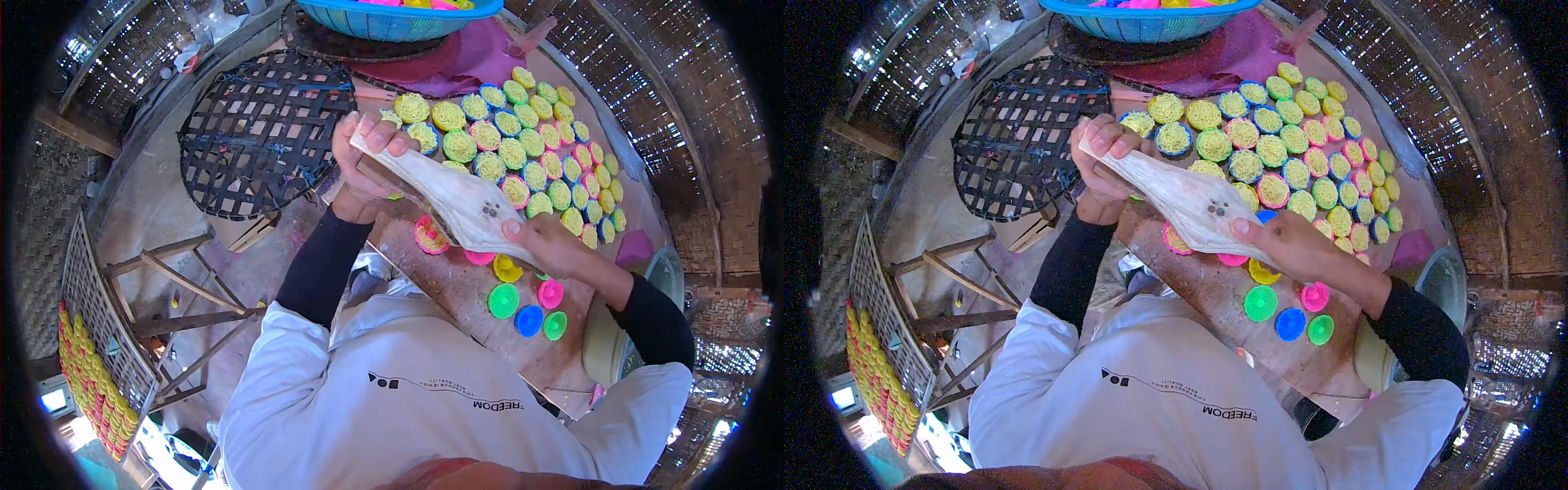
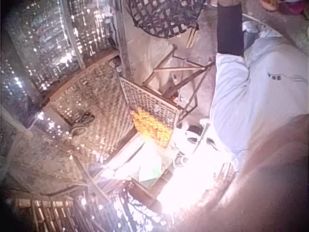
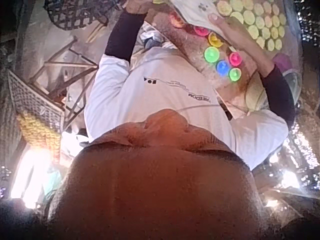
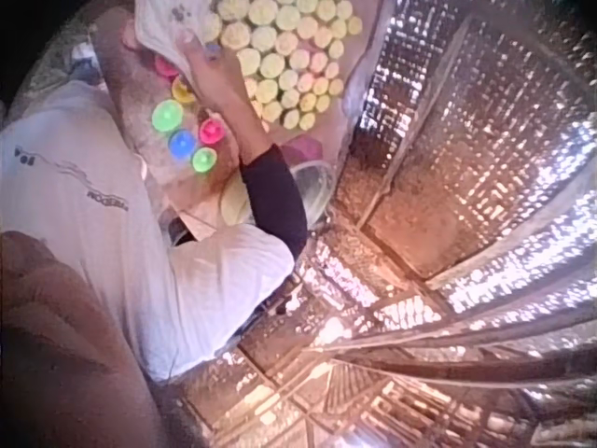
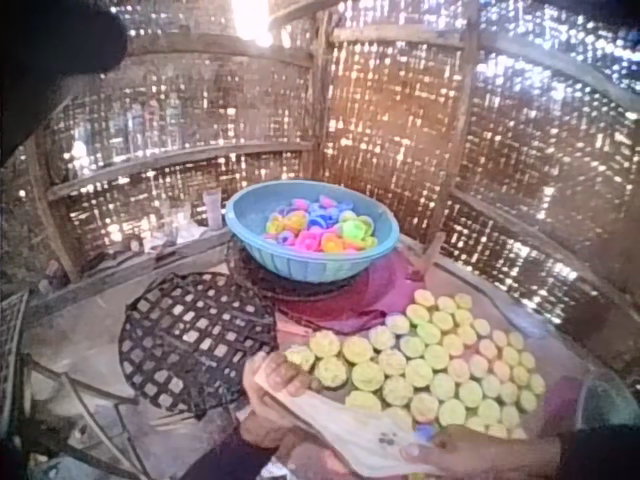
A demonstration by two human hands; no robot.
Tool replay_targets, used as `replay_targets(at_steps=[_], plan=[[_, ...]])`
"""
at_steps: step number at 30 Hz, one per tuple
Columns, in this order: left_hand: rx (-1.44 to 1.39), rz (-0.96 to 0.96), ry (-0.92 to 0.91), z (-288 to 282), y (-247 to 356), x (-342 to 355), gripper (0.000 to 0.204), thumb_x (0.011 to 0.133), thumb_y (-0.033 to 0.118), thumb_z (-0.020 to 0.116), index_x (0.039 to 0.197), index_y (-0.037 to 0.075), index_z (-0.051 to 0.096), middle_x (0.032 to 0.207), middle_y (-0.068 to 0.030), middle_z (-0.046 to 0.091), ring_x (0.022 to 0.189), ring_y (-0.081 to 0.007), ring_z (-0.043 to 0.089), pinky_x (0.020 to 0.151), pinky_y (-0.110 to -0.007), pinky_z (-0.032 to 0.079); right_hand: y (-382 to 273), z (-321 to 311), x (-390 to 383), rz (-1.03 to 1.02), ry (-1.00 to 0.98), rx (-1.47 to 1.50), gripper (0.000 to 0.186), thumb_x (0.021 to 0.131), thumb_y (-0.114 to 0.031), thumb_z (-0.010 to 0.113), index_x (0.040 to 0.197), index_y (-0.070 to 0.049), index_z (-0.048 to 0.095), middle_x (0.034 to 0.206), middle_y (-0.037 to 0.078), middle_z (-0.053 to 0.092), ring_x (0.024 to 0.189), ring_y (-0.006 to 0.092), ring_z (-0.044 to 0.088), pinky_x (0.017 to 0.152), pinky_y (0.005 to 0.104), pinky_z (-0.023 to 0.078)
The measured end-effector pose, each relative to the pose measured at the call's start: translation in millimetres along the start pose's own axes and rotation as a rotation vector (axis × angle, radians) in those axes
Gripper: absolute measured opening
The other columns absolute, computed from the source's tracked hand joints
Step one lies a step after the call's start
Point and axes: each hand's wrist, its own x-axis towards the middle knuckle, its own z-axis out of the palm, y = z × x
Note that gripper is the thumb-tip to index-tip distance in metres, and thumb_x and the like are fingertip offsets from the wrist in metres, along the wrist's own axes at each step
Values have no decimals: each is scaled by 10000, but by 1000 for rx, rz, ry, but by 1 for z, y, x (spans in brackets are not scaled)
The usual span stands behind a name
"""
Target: The person uses a wooden mold to press yellow dough into colorful plastic cups arranged on a table. They repeatedly scoop dough from a large metal bowl, fill the mold, and press the mixture into the cups to form small round cakes.
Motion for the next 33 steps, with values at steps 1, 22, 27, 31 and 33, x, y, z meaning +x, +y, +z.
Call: replay_targets(at_steps=[1,22,27,31,33], plan=[[43,13,27,2,3,-1,304,917,396,322,706,225,459,631,139,496,679,-88,495,684,-311,322,1,4,1,-6,-7,40,731,855,-608,356,671,56,600,521,82,550,477,162,539,470,315,424],[78,10,117,11,10,-7,293,932,326,300,705,190,424,622,83,476,661,-124,487,835,-406,393,-3,19,-4,-1,62,92,666,882,-540,392,592,29,583,457,62,504,404,121,493,390,287,382],[68,4,135,4,-5,-7,301,932,358,309,727,180,440,614,84,477,658,-118,494,792,-359,394,14,11,-5,-63,94,-48,666,869,-552,418,567,25,561,449,55,491,400,125,478,388,292,371],[151,-44,77,20,-2,11,328,924,410,321,741,167,443,639,70,487,667,-121,496,747,-341,416,30,19,-2,-113,179,71,656,863,-559,426,627,34,579,500,47,511,443,113,475,415,288,372],[170,-100,107,45,-6,18,337,915,428,343,777,150,477,675,38,500,674,-123,499,733,-338,433,46,24,-2,-169,179,206,663,858,-575,423,674,39,593,541,48,529,486,105,487,441,279,385]])
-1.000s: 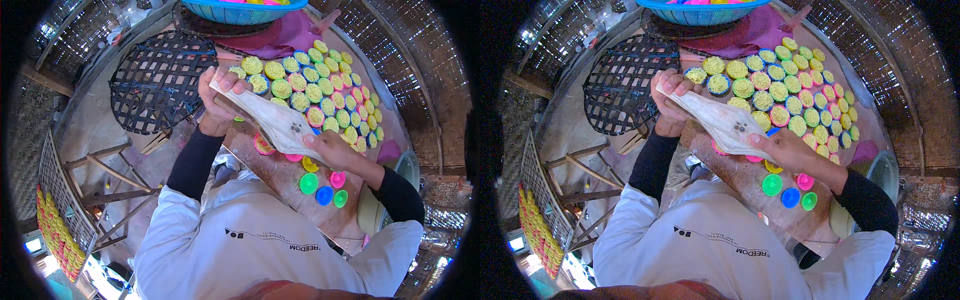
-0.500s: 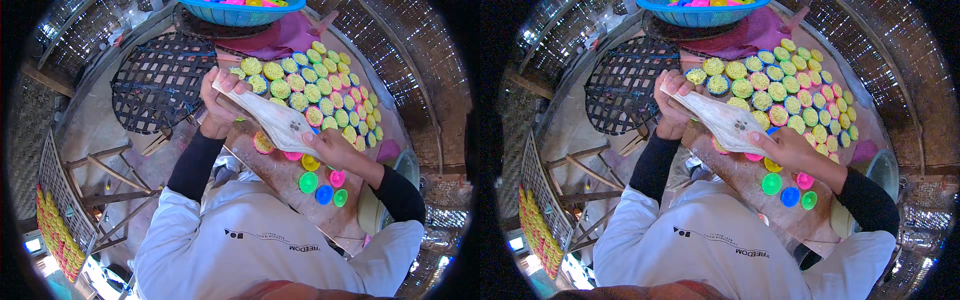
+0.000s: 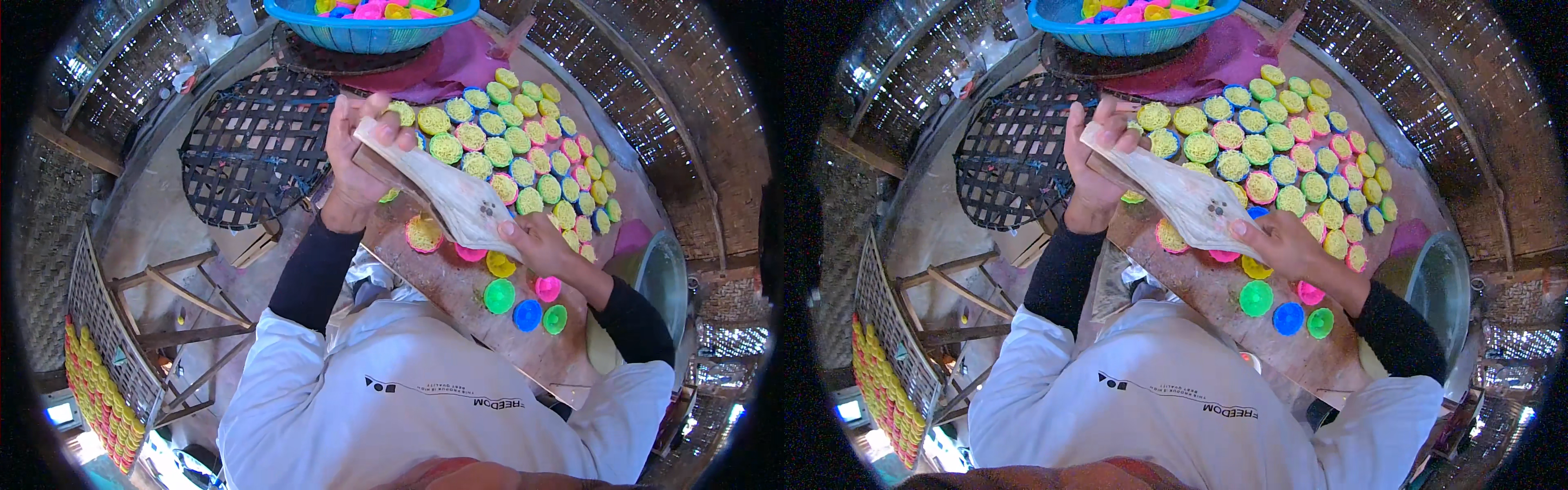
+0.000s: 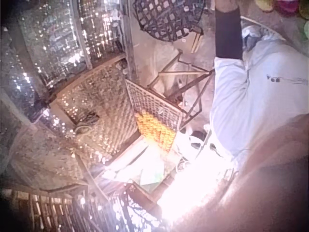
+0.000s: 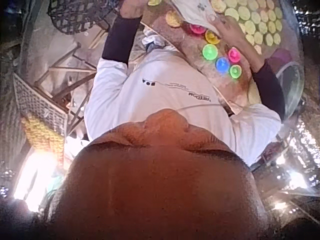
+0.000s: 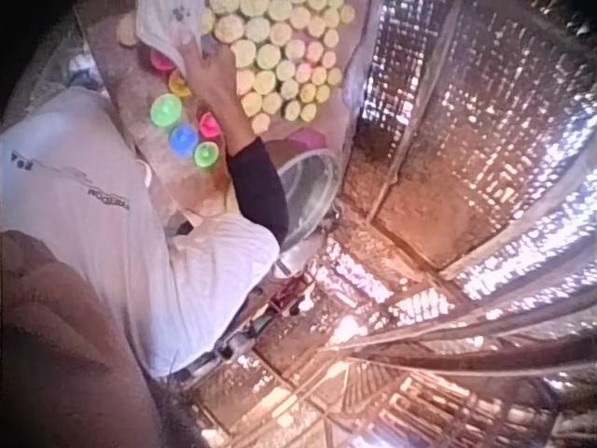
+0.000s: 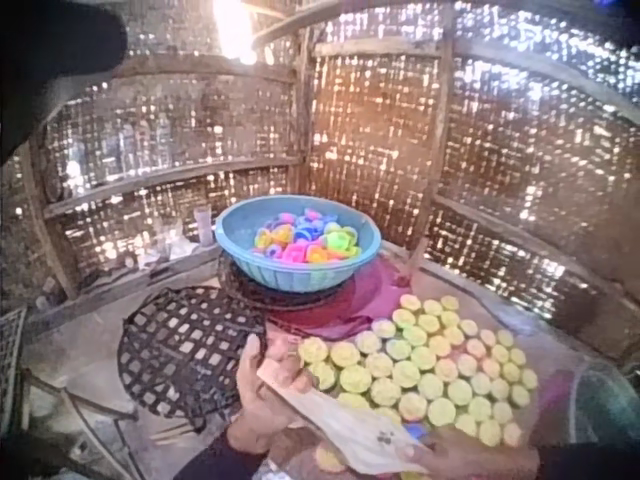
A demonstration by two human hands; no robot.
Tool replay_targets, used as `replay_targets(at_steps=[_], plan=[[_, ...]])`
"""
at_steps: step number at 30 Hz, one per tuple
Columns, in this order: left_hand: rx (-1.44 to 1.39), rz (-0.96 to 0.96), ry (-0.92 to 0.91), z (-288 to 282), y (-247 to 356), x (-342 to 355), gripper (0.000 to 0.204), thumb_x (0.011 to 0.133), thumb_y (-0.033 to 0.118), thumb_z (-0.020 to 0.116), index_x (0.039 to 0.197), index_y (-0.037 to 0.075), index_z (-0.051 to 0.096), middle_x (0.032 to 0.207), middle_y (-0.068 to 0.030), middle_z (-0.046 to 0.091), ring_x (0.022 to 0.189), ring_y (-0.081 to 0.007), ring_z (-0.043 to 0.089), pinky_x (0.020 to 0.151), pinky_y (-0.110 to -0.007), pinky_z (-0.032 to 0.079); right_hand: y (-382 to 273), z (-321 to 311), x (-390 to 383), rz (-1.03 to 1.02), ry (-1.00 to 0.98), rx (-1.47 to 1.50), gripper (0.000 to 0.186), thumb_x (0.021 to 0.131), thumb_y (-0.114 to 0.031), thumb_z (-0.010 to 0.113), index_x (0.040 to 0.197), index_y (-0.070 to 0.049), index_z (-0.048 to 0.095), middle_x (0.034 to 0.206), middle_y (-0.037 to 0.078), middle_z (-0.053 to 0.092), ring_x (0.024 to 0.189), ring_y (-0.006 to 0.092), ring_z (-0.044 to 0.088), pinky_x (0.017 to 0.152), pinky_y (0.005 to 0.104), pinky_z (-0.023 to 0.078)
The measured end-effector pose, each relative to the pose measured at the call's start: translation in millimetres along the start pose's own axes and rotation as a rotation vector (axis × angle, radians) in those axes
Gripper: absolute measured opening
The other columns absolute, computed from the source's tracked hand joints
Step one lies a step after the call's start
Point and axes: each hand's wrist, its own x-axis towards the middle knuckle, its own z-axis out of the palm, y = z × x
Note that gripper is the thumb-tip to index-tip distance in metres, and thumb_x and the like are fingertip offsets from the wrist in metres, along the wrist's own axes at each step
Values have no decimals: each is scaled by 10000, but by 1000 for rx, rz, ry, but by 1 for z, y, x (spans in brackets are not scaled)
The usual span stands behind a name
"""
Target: The person uses a wooden mold to press yellow dough into colorful plastic cups arranged on a table. They repeatedly scoop dough from a large metal bowl, fill the mold, and press the mixture into the cups to form small round cakes.
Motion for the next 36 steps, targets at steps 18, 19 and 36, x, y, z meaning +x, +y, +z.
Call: replay_targets(at_steps=[18,19,36], plan=[[1771,-490,218,-58,-45,-82,414,877,307,440,1133,-7,526,1128,-199,480,1006,-325,439,854,-401,350,46,8,5,-35,105,215,618,891,-532,351,713,17,573,571,40,548,514,110,534,472,261,413],[1907,-396,215,-34,-43,-87,412,871,313,440,1119,-3,533,1118,-193,468,983,-339,423,838,-415,343,46,7,6,-37,110,215,610,893,-522,354,700,16,569,566,41,548,509,111,535,471,260,412],[1899,221,230,10,20,-93,428,696,126,715,1081,27,558,1036,-115,589,962,-245,564,869,-356,425,-14,33,46,-221,-134,480,257,888,-261,505,919,-36,625,731,50,625,669,111,588,601,264,452]])
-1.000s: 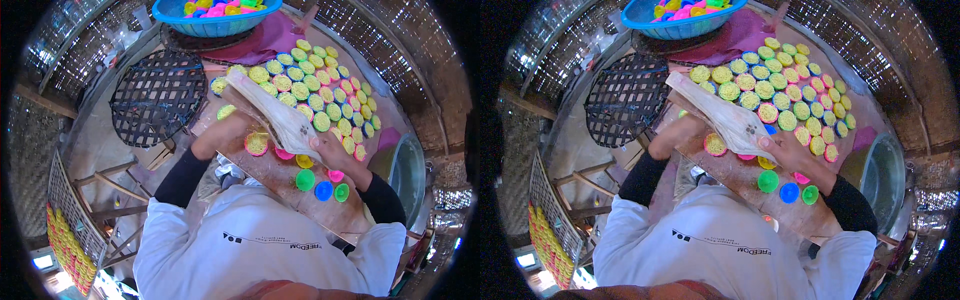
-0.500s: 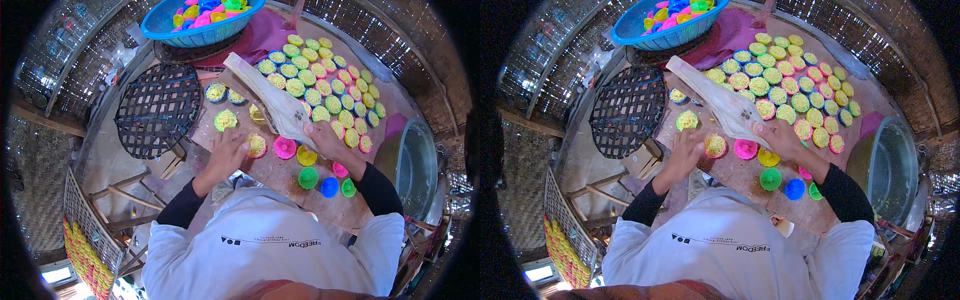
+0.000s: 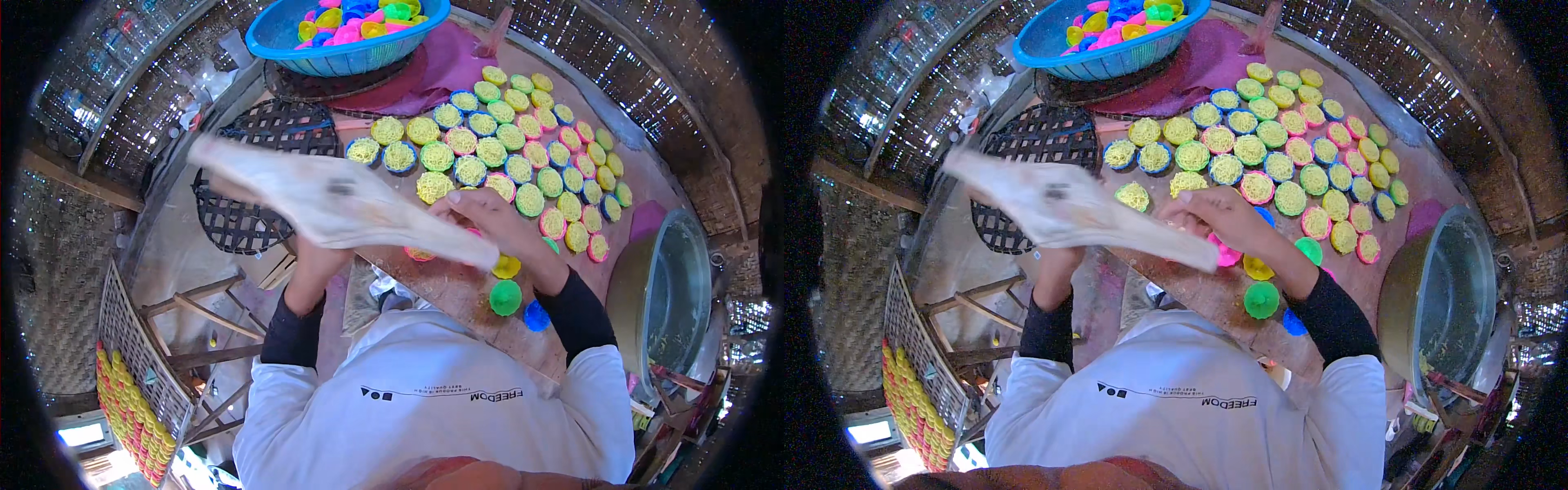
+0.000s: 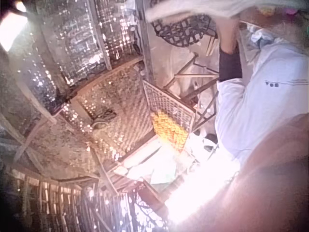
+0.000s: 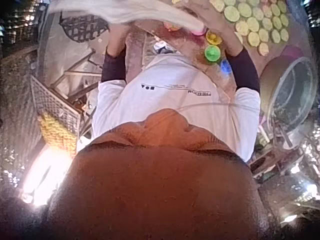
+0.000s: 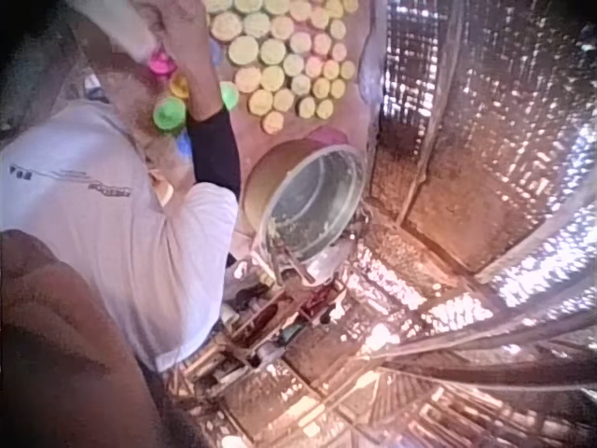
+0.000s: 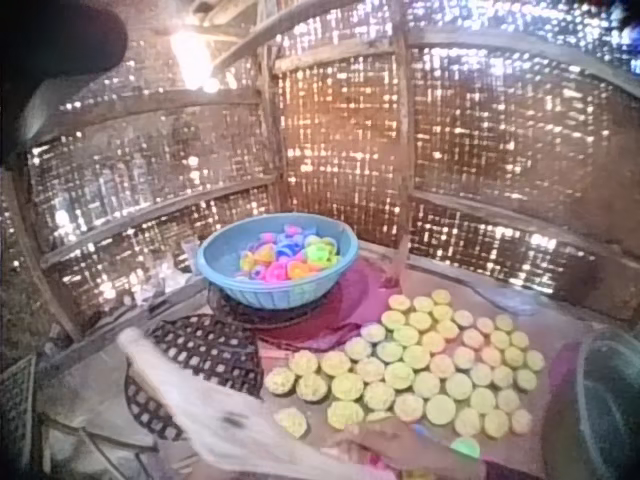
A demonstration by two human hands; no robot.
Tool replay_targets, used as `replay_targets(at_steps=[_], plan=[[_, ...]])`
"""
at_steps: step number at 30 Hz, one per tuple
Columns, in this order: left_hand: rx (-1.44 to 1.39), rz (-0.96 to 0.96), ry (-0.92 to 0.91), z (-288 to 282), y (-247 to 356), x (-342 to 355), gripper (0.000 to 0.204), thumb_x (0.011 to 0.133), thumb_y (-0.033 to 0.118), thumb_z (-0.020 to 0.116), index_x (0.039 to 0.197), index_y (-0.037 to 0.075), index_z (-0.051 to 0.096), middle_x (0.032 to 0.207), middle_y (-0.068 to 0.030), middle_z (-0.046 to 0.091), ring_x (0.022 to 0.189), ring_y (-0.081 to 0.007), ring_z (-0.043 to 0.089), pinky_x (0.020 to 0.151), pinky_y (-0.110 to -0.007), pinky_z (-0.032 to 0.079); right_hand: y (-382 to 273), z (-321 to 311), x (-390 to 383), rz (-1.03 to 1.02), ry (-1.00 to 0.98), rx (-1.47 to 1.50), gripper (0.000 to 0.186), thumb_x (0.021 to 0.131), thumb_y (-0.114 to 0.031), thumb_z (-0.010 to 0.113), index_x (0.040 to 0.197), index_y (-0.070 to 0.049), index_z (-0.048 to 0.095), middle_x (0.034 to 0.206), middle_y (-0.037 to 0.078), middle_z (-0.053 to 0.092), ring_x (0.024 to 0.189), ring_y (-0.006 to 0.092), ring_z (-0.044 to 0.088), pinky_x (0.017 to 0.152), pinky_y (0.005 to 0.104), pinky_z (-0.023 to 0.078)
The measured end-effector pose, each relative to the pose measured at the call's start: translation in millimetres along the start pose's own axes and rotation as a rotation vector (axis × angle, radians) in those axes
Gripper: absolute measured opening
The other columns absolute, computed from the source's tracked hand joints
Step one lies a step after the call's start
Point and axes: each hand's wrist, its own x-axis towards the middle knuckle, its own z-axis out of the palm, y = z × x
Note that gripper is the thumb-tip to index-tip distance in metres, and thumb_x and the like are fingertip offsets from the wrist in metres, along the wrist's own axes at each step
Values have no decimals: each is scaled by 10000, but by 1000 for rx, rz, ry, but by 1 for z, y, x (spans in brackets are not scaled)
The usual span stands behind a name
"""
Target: The person uses a wooden mold to press yellow dough into colorful plastic cups arranged on a table. They repeatedly scoop dough from a large metal bowl, fill the mold, and press the mixture into the cups to form small round cakes.
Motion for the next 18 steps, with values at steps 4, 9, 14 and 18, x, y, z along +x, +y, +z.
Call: replay_targets(at_steps=[4,9,14,18], plan=[[54,-247,328,-25,-15,-18,325,720,105,692,1025,42,601,991,-106,620,915,-251,581,827,-356,440,52,10,4,-118,234,-752,194,750,-110,601,935,-58,628,779,126,561,747,264,561,617,362,438],[126,-269,325,-39,-27,-27,284,727,125,684,980,16,614,956,-114,634,880,-266,591,787,-358,443,41,27,13,-160,274,-996,165,733,-95,590,874,-54,665,775,146,502,757,298,525,609,394,417],[149,-254,332,-41,-15,-23,280,725,113,680,974,7,609,951,-120,632,874,-268,589,797,-353,436,45,30,25,-187,250,-1029,171,726,-79,581,860,-76,688,776,134,505,756,290,526,625,401,411],[111,-275,324,-43,-12,-19,278,728,96,676,978,0,603,951,-114,631,874,-251,586,809,-344,427,43,31,28,-230,217,-1080,194,717,-55,561,862,-84,688,792,121,511,771,283,530,644,395,408]])
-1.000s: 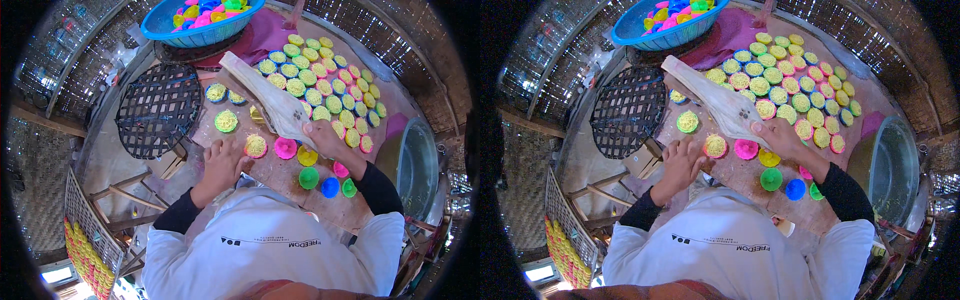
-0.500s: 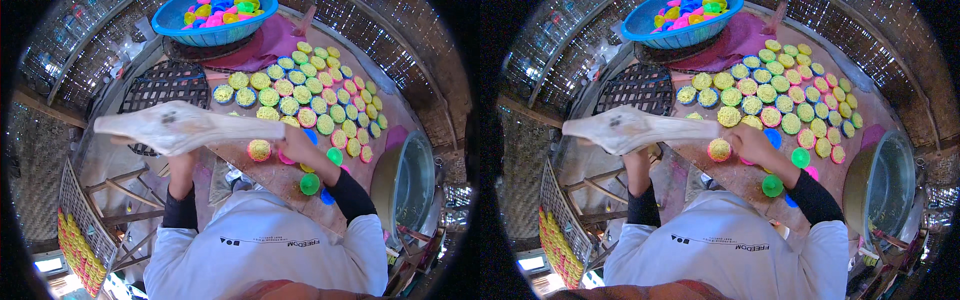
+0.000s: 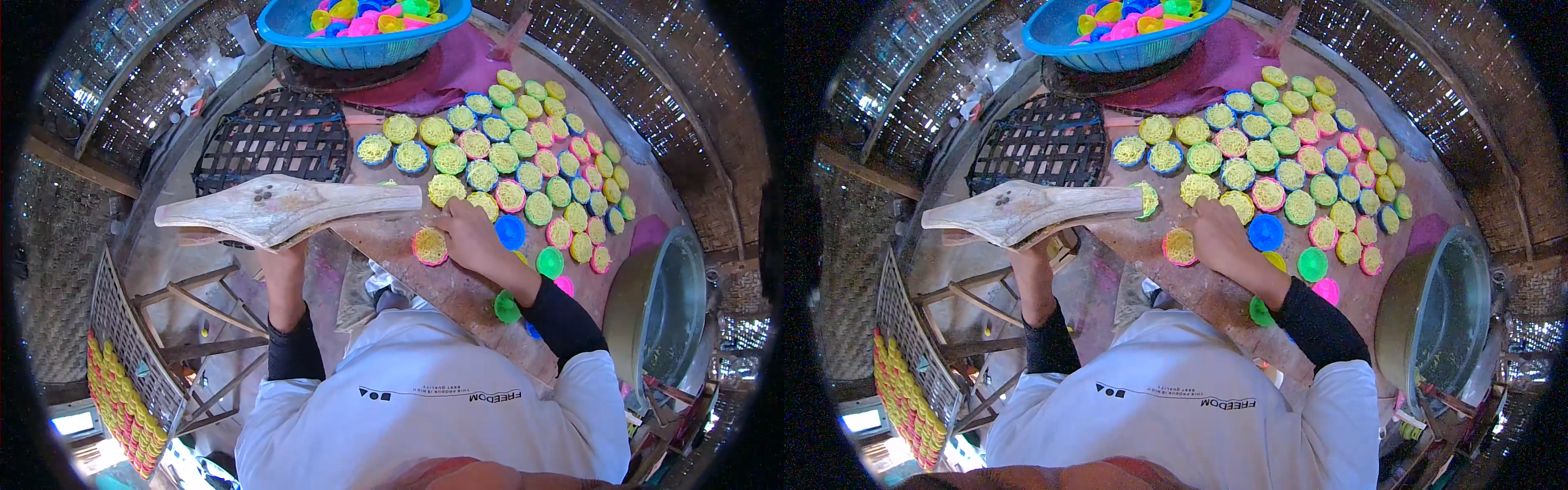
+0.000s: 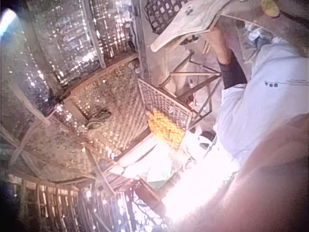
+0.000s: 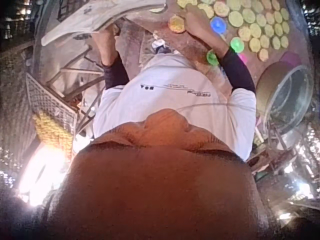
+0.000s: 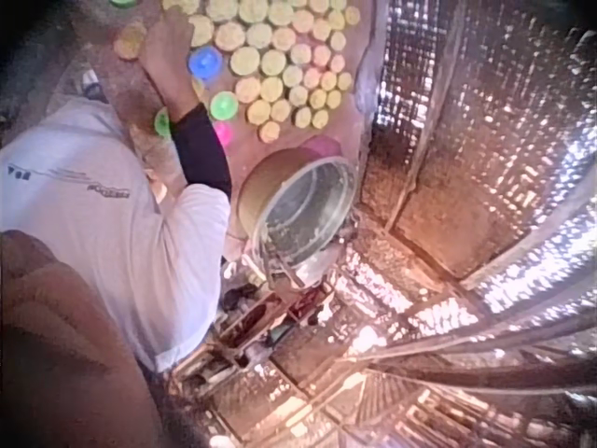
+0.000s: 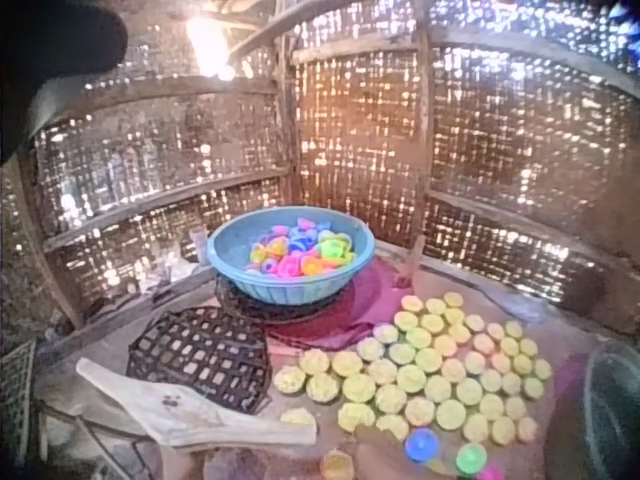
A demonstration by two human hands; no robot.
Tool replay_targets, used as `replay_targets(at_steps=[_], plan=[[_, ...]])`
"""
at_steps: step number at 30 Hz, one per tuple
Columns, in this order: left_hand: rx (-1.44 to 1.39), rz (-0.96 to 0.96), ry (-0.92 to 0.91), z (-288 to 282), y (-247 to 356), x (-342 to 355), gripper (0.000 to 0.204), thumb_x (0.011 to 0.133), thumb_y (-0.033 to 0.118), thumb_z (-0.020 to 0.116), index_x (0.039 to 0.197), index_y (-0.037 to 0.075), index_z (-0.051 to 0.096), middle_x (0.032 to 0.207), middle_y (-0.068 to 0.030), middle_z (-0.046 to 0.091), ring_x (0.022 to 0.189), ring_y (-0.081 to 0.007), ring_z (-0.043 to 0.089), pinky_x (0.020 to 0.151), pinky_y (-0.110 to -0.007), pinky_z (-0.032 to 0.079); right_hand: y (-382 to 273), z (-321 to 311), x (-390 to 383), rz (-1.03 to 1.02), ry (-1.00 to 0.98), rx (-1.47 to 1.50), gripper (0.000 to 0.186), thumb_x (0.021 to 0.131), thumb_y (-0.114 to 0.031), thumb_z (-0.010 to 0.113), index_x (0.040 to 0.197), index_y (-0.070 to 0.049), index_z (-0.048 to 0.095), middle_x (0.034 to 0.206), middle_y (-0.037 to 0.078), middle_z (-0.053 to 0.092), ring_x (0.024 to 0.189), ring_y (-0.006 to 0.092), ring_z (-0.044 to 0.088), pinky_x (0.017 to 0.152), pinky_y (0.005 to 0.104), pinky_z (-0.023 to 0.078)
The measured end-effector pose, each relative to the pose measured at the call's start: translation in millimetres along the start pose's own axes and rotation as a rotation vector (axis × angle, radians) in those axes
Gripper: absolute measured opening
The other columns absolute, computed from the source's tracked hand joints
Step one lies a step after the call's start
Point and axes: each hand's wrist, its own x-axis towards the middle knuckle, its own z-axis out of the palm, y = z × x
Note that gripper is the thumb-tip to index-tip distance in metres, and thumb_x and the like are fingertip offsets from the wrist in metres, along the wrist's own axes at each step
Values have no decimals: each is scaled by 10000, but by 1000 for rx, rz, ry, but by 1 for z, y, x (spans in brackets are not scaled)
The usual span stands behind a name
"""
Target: The person uses a wooden mold to press yellow dough into colorful plastic cups arranged on a table. They repeatedly scoop dough from a large metal bowl, fill the mold, and press the mixture into the cups to form small round cakes.
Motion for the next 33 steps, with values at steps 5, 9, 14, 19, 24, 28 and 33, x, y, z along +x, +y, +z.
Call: replay_targets(at_steps=[5,9,14,19,24,28,33], plan=[[-118,-53,2,1,-12,2,292,726,91,680,989,-5,596,954,-103,626,886,-232,577,825,-331,417,-6,-12,0,-35,-21,54,180,714,-48,549,839,-81,674,825,98,513,796,270,523,656,390,397],[-79,-53,-24,-1,-12,4,323,717,93,693,1007,-4,587,971,-102,620,897,-233,573,835,-330,412,-13,-25,6,-37,22,47,177,713,-52,553,842,-85,670,847,84,514,834,258,510,696,378,388],[-80,-59,-30,1,-14,6,352,707,91,704,1022,-5,579,983,-102,616,902,-231,570,841,-329,410,-5,-1,7,-35,-47,-84,208,716,-64,551,874,-111,677,873,76,517,889,245,495,737,369,376],[-134,-63,-14,3,-12,5,358,699,89,712,1017,-5,579,976,-99,616,902,-222,568,842,-323,408,-9,-1,8,-73,-83,-71,222,718,-72,545,883,-130,682,904,65,525,914,242,489,759,374,360],[-235,-90,12,4,-17,5,345,692,81,711,999,-6,581,967,-90,616,892,-213,566,838,-317,409,-5,-16,7,-133,-80,13,227,708,-73,568,891,-144,682,944,62,537,929,236,490,772,388,353],[-219,-98,-12,1,-16,5,334,685,55,701,990,-7,581,962,-85,614,885,-208,565,830,-310,411,-5,-23,6,-96,-55,35,377,688,-134,623,1064,-135,606,1038,85,543,1018,263,479,835,425,344],[-223,-132,-38,-4,-11,5,293,713,53,659,985,-14,573,970,-89,595,888,-196,546,793,-306,421,-15,-20,-11,-181,-143,14,739,662,-254,684,1315,-131,361,1174,128,509,1154,299,426,995,489,254]])
